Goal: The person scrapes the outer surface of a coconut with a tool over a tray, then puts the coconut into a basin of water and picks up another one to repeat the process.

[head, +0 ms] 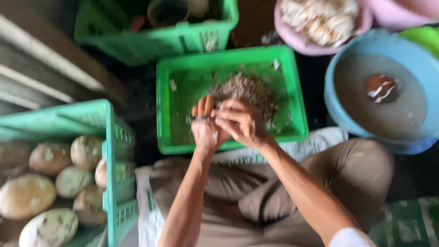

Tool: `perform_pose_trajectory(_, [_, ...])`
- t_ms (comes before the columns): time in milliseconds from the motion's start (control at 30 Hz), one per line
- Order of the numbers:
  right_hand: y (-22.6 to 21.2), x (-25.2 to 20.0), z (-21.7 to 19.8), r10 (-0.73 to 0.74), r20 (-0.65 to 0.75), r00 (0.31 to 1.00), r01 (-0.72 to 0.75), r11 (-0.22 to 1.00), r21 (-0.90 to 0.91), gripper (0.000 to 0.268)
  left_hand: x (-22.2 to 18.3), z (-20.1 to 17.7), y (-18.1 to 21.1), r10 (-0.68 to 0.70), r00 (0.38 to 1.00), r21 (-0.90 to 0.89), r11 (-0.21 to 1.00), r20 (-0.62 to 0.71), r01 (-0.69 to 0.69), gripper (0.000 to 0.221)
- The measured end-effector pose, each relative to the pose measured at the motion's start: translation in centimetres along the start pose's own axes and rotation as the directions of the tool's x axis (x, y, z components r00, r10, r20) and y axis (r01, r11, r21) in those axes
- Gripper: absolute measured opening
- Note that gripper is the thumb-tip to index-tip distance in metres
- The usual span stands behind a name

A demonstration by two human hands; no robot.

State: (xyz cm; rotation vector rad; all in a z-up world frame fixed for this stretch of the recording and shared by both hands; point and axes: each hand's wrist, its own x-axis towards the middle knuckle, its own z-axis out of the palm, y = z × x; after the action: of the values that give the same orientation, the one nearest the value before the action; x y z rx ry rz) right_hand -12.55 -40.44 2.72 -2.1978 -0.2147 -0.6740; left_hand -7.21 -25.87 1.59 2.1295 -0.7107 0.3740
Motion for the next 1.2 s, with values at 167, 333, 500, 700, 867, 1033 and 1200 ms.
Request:
perform_pose_trajectory(167, [1.5,0.6,0.1,-0.019,-0.084,0.996,0.017,1.000,-0.025,0.011,-0.3,0.2,-0.8,0.032,0.999,0.017,0.999,-0.011,-0.032,0.100])
perform_pose_trajectory(333, [2.2,-0.4,0.7,0.024,-0.141,0.990,-0.018,0.999,0.045,0.013,-1.3,1.3,-1.4,-0.019,1.000,0.030,0.999,0.015,0.018,0.106])
perform_pose_trajectory(500, [0.9,-1.6,0.5,-0.014,-0.029,0.999,0.013,1.000,-0.006,0.008,-1.5,1.2,-1.7,-0.107,0.993,0.032,0.994,0.045,0.106,0.110])
perform_pose_trajectory(700, [8.3,-5.0,0.0,0.167,-0.154,0.974,-0.154,0.984,0.091,0.009,-1.0,0.6,-0.4,-0.075,0.996,0.042,0.996,0.041,0.073,0.110])
perform_pose_trajectory(867, [8.9,-8.8,0.1,0.436,-0.230,0.870,-0.390,0.894,0.221,0.012,-0.6,0.1,-0.2,-0.088,0.995,0.046,0.995,0.039,0.086,0.112])
perform_pose_trajectory(1033, [13.4,-10.5,2.6,0.589,-0.364,0.722,-0.442,0.797,0.413,0.010,-1.1,-0.1,-0.2,-0.087,0.995,0.001,0.996,0.042,0.087,0.113])
perform_pose_trajectory(1200, [10.9,-9.8,2.7,0.608,-0.314,0.730,-0.493,0.785,0.375,0.012,-1.2,0.2,-0.4,-0.108,0.993,0.012,0.994,0.042,0.108,0.113])
